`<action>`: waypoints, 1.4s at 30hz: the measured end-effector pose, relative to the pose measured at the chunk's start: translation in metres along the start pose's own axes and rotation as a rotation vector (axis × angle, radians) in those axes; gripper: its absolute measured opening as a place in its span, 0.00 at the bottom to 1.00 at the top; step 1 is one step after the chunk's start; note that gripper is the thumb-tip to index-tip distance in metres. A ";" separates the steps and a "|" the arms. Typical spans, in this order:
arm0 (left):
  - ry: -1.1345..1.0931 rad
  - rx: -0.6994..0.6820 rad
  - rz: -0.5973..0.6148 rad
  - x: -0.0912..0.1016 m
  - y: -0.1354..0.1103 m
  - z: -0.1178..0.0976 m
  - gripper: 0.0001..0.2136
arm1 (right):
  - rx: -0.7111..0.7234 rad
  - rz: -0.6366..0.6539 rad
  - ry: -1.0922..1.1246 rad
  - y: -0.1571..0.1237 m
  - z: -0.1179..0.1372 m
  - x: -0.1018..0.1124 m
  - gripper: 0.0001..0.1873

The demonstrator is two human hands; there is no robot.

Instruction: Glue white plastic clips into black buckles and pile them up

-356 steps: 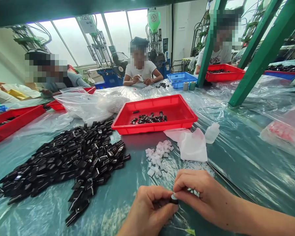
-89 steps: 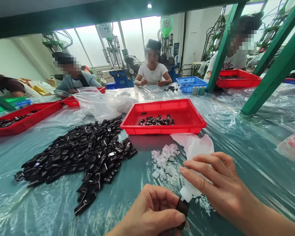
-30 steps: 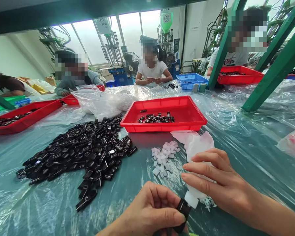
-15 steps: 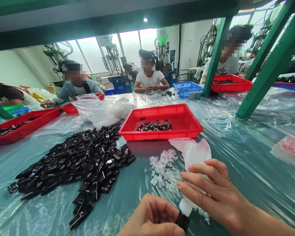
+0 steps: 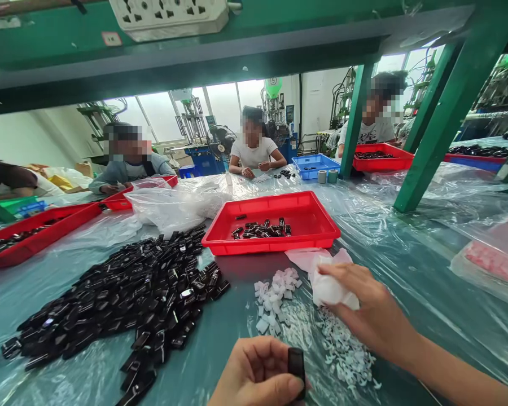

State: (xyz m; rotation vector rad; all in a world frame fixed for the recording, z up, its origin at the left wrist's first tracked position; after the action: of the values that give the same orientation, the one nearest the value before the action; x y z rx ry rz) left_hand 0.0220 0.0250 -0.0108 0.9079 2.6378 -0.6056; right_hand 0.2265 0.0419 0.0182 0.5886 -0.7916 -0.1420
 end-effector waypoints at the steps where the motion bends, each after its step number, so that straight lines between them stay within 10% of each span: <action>1: 0.013 -0.001 -0.024 0.000 0.000 -0.001 0.16 | -0.097 -0.022 0.017 0.004 -0.012 0.004 0.17; 8: 0.057 -0.021 -0.134 0.004 0.002 -0.006 0.15 | -0.582 -0.162 0.039 0.019 -0.108 0.020 0.12; 14: 0.089 -0.006 -0.170 0.004 -0.001 -0.007 0.17 | -0.672 -0.186 0.005 0.012 -0.143 0.011 0.11; 20: 0.103 -0.056 -0.181 0.006 0.001 -0.004 0.15 | -0.441 -0.397 -0.129 0.015 -0.099 0.030 0.37; 22: 0.155 -0.095 -0.175 0.006 0.001 -0.005 0.13 | -0.249 -0.369 -0.150 0.014 -0.063 0.029 0.32; 25: 0.294 -0.124 -0.191 0.005 0.000 -0.006 0.09 | 0.075 -0.047 -0.106 0.007 -0.008 0.005 0.08; 28: 0.398 -0.138 -0.185 0.004 -0.001 -0.006 0.07 | 0.262 0.305 -0.100 -0.006 0.029 -0.029 0.12; 42: 0.731 -0.150 -0.208 0.001 -0.003 -0.009 0.06 | 0.238 0.508 -0.119 -0.016 0.023 -0.058 0.13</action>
State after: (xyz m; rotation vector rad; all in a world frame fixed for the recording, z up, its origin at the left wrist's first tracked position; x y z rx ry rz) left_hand 0.0183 0.0279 -0.0023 0.9463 3.3969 -0.1062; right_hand 0.1712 0.0376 -0.0143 0.5890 -1.0587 0.3912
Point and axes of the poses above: each hand's wrist, its own y-axis towards the middle knuckle, its own x-axis out of the back of the hand, z = x × y, the point moved 3 cm from there along y, towards the middle knuckle, and after that the axes turned 7 degrees about z, right-handed, at the moved point
